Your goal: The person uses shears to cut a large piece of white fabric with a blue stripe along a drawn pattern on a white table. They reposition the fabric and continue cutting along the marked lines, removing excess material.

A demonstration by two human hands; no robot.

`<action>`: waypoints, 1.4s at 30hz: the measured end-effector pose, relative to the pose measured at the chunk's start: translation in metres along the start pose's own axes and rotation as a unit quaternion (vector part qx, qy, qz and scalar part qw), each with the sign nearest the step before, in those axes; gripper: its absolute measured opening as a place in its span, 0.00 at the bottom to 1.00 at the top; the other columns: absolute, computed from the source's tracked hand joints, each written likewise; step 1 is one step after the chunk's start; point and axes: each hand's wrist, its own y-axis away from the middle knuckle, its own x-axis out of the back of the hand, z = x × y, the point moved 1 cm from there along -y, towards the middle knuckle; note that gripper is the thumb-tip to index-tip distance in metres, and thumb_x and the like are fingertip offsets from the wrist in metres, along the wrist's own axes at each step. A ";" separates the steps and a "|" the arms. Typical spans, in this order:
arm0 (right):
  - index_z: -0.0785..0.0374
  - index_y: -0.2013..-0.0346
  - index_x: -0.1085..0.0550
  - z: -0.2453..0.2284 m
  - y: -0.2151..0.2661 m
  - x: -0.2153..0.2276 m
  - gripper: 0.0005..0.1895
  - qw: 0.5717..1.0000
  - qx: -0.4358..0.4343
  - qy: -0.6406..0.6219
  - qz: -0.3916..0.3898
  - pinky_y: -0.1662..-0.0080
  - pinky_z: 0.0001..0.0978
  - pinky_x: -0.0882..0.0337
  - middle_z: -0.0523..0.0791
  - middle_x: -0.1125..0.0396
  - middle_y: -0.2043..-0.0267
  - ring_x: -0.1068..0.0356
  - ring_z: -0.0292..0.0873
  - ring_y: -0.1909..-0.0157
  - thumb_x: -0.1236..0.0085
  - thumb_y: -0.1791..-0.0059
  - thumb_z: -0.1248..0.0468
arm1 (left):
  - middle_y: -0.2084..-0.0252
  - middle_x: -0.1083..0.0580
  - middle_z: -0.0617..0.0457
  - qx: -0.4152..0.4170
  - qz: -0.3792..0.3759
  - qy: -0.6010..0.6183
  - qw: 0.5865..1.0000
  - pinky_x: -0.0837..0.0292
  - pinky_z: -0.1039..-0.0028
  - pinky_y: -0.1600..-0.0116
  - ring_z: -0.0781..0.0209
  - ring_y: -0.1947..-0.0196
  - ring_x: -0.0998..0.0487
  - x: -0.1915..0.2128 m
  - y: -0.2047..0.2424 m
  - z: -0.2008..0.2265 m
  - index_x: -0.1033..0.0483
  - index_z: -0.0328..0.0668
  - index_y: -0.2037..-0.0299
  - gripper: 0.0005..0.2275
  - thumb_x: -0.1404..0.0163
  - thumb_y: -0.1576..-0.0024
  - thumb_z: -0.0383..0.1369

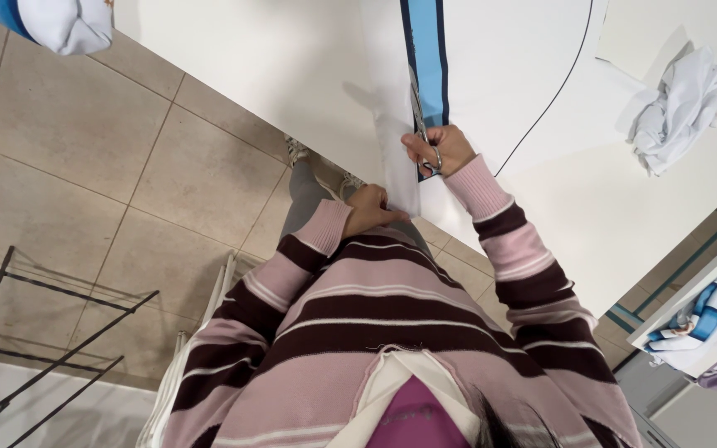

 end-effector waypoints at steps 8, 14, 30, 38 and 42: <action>0.62 0.79 0.27 0.002 -0.013 0.001 0.24 1.000 0.004 0.013 -0.005 0.75 0.25 0.33 0.42 0.32 0.77 0.35 0.33 0.79 0.39 0.48 0.48 | 0.83 0.24 0.46 0.002 -0.006 -0.014 1.000 0.29 0.71 0.77 0.63 0.84 0.23 0.002 0.000 0.000 0.23 0.30 0.81 0.22 0.34 0.52 0.46; 0.62 0.80 0.29 -0.001 -0.007 -0.003 0.23 0.999 0.001 -0.041 -0.001 0.77 0.25 0.38 0.41 0.35 0.79 0.39 0.33 0.81 0.37 0.48 0.50 | 0.83 0.24 0.45 -0.006 -0.001 -0.015 1.000 0.28 0.71 0.76 0.63 0.84 0.22 -0.002 -0.003 -0.007 0.23 0.31 0.83 0.22 0.34 0.52 0.45; 0.62 0.80 0.27 -0.032 -0.014 -0.003 0.25 1.000 0.001 -0.010 0.014 0.75 0.23 0.35 0.41 0.33 0.80 0.36 0.33 0.81 0.37 0.50 0.45 | 0.84 0.24 0.46 -0.002 -0.006 -0.019 1.000 0.28 0.72 0.77 0.62 0.85 0.22 -0.004 -0.009 -0.016 0.25 0.31 0.84 0.21 0.34 0.51 0.43; 0.60 0.77 0.26 -0.036 -0.013 -0.006 0.20 0.999 0.005 -0.037 0.018 0.75 0.22 0.36 0.39 0.33 0.78 0.37 0.31 0.79 0.37 0.50 0.49 | 0.84 0.24 0.45 -0.015 0.000 -0.038 0.999 0.27 0.70 0.75 0.60 0.85 0.22 -0.003 -0.008 -0.014 0.24 0.31 0.85 0.23 0.33 0.54 0.46; 0.59 0.80 0.29 -0.034 -0.014 -0.005 0.23 1.000 0.015 -0.008 0.022 0.77 0.22 0.40 0.38 0.36 0.80 0.40 0.30 0.82 0.36 0.49 0.48 | 0.83 0.24 0.44 -0.014 0.004 -0.053 0.998 0.27 0.69 0.75 0.60 0.84 0.22 -0.006 -0.016 -0.027 0.24 0.30 0.83 0.23 0.34 0.53 0.46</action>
